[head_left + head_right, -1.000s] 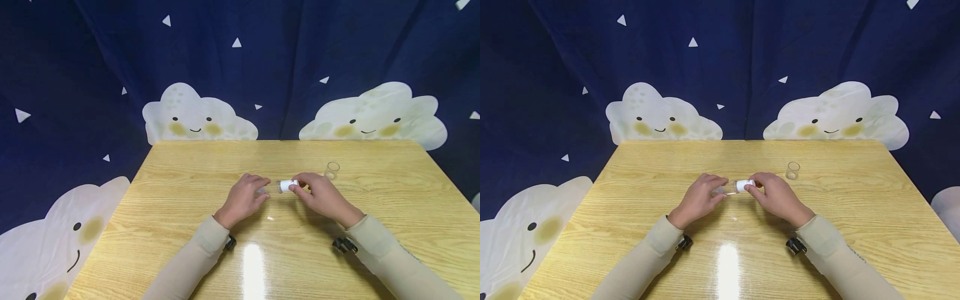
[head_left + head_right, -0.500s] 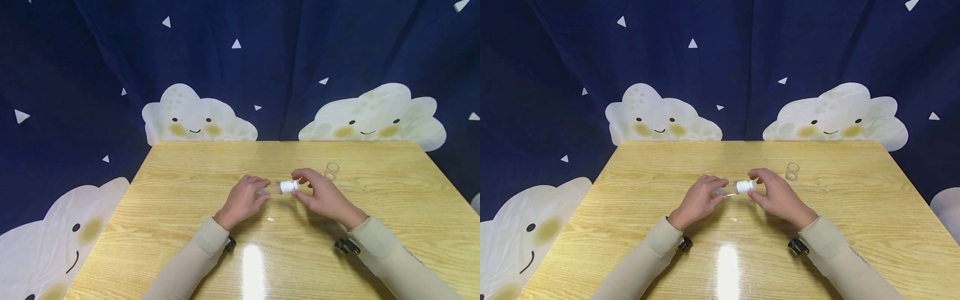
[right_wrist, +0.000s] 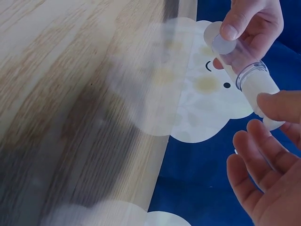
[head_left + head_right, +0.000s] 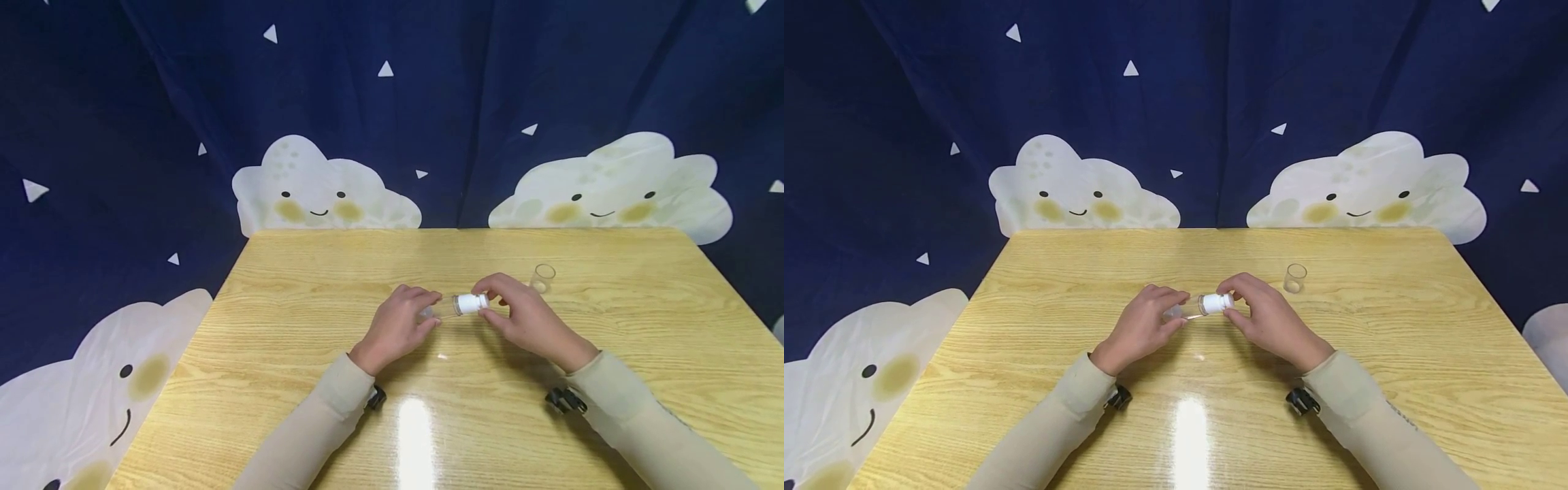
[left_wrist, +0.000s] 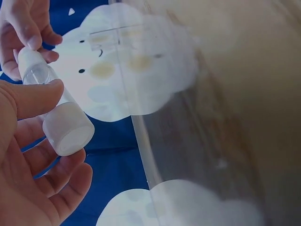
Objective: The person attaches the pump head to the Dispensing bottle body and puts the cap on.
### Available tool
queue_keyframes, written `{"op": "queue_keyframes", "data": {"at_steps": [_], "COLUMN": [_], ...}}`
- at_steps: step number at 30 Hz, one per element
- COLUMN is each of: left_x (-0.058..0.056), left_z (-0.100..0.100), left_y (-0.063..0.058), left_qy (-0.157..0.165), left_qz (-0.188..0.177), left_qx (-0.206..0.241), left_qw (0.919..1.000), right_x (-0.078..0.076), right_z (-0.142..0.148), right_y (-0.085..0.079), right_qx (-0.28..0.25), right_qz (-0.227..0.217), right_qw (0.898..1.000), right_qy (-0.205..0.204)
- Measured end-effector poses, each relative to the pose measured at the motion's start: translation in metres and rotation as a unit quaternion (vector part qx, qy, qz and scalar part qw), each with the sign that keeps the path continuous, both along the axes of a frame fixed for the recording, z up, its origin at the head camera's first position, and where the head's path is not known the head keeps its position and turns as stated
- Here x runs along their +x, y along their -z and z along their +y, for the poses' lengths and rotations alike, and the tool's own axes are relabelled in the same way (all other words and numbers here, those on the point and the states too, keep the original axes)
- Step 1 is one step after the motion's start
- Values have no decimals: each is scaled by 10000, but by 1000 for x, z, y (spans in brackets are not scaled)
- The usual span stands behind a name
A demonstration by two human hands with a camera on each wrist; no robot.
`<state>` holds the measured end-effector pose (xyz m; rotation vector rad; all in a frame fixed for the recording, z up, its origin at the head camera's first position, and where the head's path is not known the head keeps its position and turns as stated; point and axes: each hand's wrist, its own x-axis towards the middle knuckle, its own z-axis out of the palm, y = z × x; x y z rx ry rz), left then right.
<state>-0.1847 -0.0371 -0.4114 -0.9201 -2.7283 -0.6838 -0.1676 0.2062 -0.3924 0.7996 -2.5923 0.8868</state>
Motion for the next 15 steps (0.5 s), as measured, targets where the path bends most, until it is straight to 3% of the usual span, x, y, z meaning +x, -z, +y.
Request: {"op": "queue_keyframes", "data": {"at_steps": [15], "left_x": [0], "left_z": [1], "left_y": [-1], "left_qy": [-28], "left_qz": [-70], "left_qx": [20], "left_qw": [10000], "right_x": [-3], "right_z": [-2], "right_y": [-2], "right_qx": [391], "right_qz": [-749], "right_qw": [9957], "right_qy": [379]}}
